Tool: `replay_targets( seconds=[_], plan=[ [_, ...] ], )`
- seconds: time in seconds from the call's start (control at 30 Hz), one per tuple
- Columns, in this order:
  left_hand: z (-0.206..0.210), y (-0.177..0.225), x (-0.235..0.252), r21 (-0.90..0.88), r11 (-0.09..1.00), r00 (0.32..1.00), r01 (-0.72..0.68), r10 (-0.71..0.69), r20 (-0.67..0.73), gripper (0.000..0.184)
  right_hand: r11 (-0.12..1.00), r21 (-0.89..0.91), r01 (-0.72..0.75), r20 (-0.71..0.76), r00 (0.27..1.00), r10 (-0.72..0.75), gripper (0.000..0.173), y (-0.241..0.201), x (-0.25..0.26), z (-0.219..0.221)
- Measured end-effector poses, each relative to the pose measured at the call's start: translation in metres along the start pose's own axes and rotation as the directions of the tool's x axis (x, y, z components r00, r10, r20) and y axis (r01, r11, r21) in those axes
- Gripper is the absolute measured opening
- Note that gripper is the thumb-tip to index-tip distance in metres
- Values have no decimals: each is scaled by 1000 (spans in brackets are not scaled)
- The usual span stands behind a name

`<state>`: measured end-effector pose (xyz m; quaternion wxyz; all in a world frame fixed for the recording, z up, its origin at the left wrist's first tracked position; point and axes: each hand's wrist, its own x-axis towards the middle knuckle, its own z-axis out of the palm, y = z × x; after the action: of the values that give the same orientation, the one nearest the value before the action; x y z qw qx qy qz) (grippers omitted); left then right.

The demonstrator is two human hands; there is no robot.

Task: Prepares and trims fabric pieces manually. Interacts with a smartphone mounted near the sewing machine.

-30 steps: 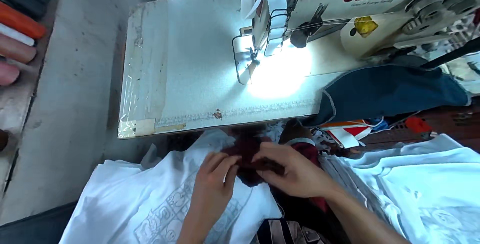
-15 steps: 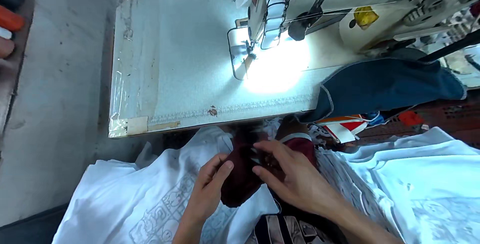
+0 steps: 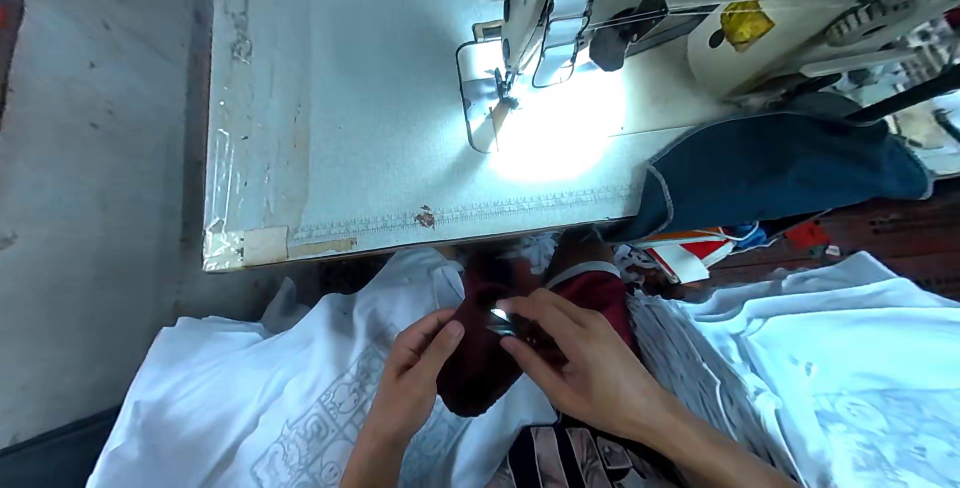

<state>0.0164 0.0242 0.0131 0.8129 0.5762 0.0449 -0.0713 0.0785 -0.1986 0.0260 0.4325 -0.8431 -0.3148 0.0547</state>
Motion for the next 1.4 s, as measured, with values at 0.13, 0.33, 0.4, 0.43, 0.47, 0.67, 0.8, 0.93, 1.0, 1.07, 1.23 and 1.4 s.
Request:
replay_targets(
  seconds=[0.13, 0.33, 0.4, 0.43, 0.47, 0.67, 0.8, 0.93, 1.0, 1.07, 1.23, 1.4],
  plan=[
    [0, 0, 0, -9, 1000, 1000, -2, 2, -6, 27, 1000, -4, -10, 10, 1000, 11, 34, 2, 1, 0],
    [0, 2, 0, -14, 1000, 1000, 14, -15, -15, 27, 999, 41, -14, -4, 1000, 14, 35, 1, 0, 3],
    [-1, 3, -1, -23, 1000, 1000, 13, -14, -15, 27, 999, 47, -18, -11, 1000, 18, 35, 0, 0, 3],
    [-1, 2, -1, -25, 1000, 1000, 12, -12, -13, 27, 999, 49, -18, -10, 1000, 19, 35, -1, 0, 3],
    [-1, 2, -1, -28, 1000, 1000, 12, -13, -10, 27, 999, 50, -17, -7, 1000, 18, 35, -1, 0, 2],
    [0, 2, -1, -27, 1000, 1000, 14, -14, 5, 27, 1000, 27, -6, 6, 1000, 6, 34, 0, 1, 1],
    [1, 2, -1, -33, 999, 1000, 23, -23, -4, 27, 1000, 22, -2, 15, 1000, 2, 34, 1, 1, 1],
    [1, 2, -1, -22, 999, 999, 30, -31, -18, 27, 1000, 19, -1, 12, 1000, 0, 33, 1, 1, 0],
    [1, 1, 0, -24, 999, 999, 29, -30, -16, 27, 1000, 14, 0, 11, 1000, 0, 33, 0, 1, 0],
    [1, 0, 0, -30, 999, 999, 29, -29, -14, 27, 1000, 14, 1, 15, 1000, -1, 33, 1, 1, 0],
    [1, 1, 0, -36, 999, 999, 35, -36, -21, 27, 1000, 15, -4, 15, 1000, 4, 33, 2, 0, 2],
    [1, 0, 0, -42, 999, 999, 34, -34, -12, 27, 1000, 22, -2, 7, 1000, 2, 33, 2, 0, 2]
  ],
)
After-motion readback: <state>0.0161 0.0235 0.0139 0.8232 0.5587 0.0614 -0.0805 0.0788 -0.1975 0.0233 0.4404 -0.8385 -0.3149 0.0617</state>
